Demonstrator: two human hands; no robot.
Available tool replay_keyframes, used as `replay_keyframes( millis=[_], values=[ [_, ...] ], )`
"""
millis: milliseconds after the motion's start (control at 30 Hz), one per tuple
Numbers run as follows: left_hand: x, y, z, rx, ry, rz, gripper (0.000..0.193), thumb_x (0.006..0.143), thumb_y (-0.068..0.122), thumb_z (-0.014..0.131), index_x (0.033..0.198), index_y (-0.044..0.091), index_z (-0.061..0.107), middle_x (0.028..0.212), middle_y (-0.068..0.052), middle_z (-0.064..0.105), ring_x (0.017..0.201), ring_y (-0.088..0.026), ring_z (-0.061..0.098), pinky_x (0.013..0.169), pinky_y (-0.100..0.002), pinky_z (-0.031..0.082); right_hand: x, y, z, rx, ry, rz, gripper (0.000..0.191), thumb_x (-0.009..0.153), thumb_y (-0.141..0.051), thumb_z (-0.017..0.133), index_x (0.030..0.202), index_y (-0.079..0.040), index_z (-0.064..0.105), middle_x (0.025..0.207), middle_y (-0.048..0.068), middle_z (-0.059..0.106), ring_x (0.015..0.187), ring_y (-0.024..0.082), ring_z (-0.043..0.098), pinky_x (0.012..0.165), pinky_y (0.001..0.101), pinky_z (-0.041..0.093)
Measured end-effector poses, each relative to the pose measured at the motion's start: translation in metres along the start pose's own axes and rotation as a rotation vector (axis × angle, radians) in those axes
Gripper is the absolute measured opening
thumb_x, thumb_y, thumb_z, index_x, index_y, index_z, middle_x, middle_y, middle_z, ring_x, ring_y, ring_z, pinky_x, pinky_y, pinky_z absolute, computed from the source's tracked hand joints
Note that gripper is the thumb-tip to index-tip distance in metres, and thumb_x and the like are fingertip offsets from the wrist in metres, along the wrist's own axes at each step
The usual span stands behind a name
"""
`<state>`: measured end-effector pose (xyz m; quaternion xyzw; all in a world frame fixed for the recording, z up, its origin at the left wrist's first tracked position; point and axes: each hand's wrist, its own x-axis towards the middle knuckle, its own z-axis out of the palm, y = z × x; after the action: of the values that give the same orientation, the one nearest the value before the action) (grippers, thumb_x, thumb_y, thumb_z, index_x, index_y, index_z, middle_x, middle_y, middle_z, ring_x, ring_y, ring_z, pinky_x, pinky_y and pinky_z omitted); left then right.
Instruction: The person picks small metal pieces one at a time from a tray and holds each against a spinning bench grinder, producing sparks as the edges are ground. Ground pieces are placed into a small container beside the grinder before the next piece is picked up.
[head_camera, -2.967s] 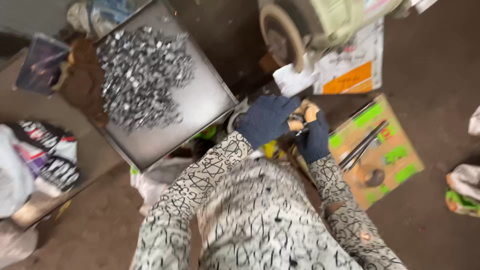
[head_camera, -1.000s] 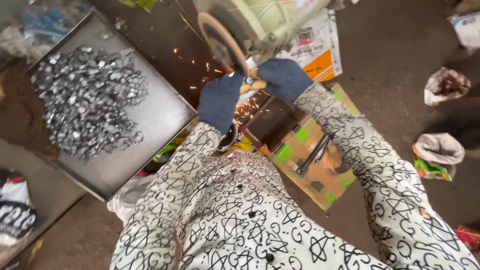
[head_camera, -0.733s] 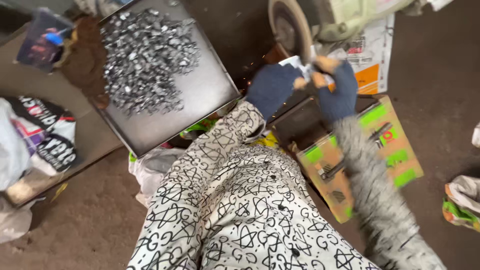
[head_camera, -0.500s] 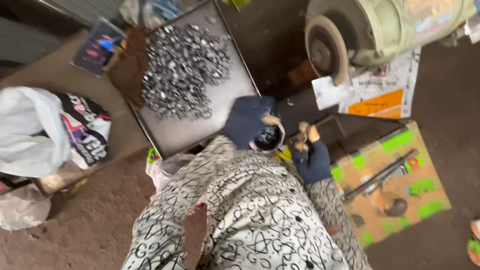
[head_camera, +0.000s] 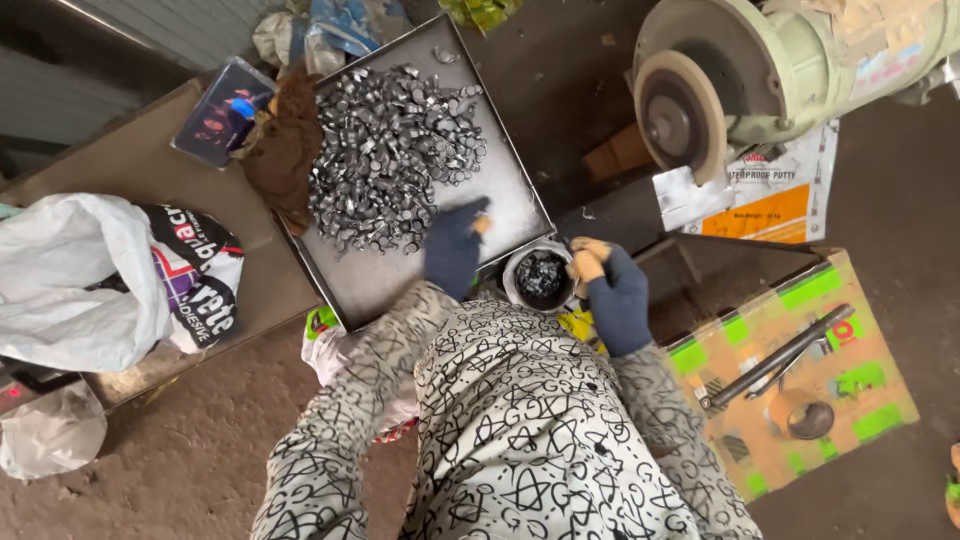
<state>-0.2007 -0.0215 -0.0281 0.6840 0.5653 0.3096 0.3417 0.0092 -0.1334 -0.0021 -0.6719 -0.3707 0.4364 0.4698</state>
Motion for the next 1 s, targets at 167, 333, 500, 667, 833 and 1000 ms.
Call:
replay_keyframes(
  millis=[167,333,500,667,833,1000],
  values=[
    [-0.032,0.058,0.052,-0.571,-0.245,-0.276,0.037,0.096,0.012,0.066,0.133,0.007,0.065,0.121,-0.011,0.074,0.107,-0.018,0.07,0.095,-0.032,0.056,-0.006,-0.013,-0.004,-0.516,0.01,-0.347,0.044,0.089,-0.017,0.08,0.128,-0.001,0.069,0.086,0.006,0.065,0.064,0.013,0.055,0.061,0.0293,0.049],
    [-0.052,0.057,0.1,-0.534,-0.295,-0.22,0.036,0.094,0.009,0.068,0.13,0.003,0.066,0.118,-0.012,0.073,0.105,-0.017,0.07,0.093,-0.03,0.056,-0.019,0.003,-0.033,-0.651,0.111,-0.221,0.04,0.089,-0.021,0.085,0.125,-0.005,0.075,0.079,0.013,0.062,0.064,0.017,0.056,0.064,0.0307,0.05],
    [-0.057,0.066,0.14,-0.934,-0.363,-0.395,0.045,0.088,-0.005,0.061,0.133,0.001,0.065,0.115,-0.01,0.07,0.098,-0.016,0.065,0.084,-0.032,0.053,-0.026,0.014,-0.064,-0.367,0.116,-0.266,0.034,0.095,-0.022,0.078,0.122,-0.003,0.071,0.103,0.012,0.077,0.089,0.012,0.072,0.08,0.0289,0.058],
    [-0.023,0.109,0.142,-0.414,-0.152,0.263,0.028,0.102,0.01,0.065,0.129,0.004,0.065,0.113,-0.014,0.07,0.1,-0.024,0.067,0.089,-0.037,0.054,0.006,-0.015,-0.125,-0.482,0.165,-0.443,0.032,0.097,-0.02,0.076,0.124,-0.003,0.07,0.107,0.014,0.075,0.092,0.023,0.075,0.08,0.0339,0.058],
    [0.042,0.139,0.145,0.325,-0.154,0.636,0.032,0.095,0.034,0.067,0.119,0.013,0.07,0.085,-0.011,0.063,0.077,-0.032,0.065,0.067,-0.047,0.049,0.061,-0.036,-0.152,-0.883,0.193,-0.574,0.03,0.098,-0.03,0.078,0.117,-0.009,0.072,0.088,0.01,0.067,0.08,0.029,0.069,0.066,0.0404,0.053],
    [0.073,0.138,0.158,0.401,-0.223,0.662,0.026,0.094,0.045,0.071,0.097,0.02,0.066,0.082,-0.007,0.063,0.076,-0.029,0.067,0.068,-0.045,0.051,0.079,-0.028,-0.165,-0.906,0.142,-0.621,0.032,0.095,-0.038,0.079,0.108,-0.012,0.068,0.088,0.007,0.067,0.078,0.028,0.068,0.062,0.0405,0.051]
  ],
)
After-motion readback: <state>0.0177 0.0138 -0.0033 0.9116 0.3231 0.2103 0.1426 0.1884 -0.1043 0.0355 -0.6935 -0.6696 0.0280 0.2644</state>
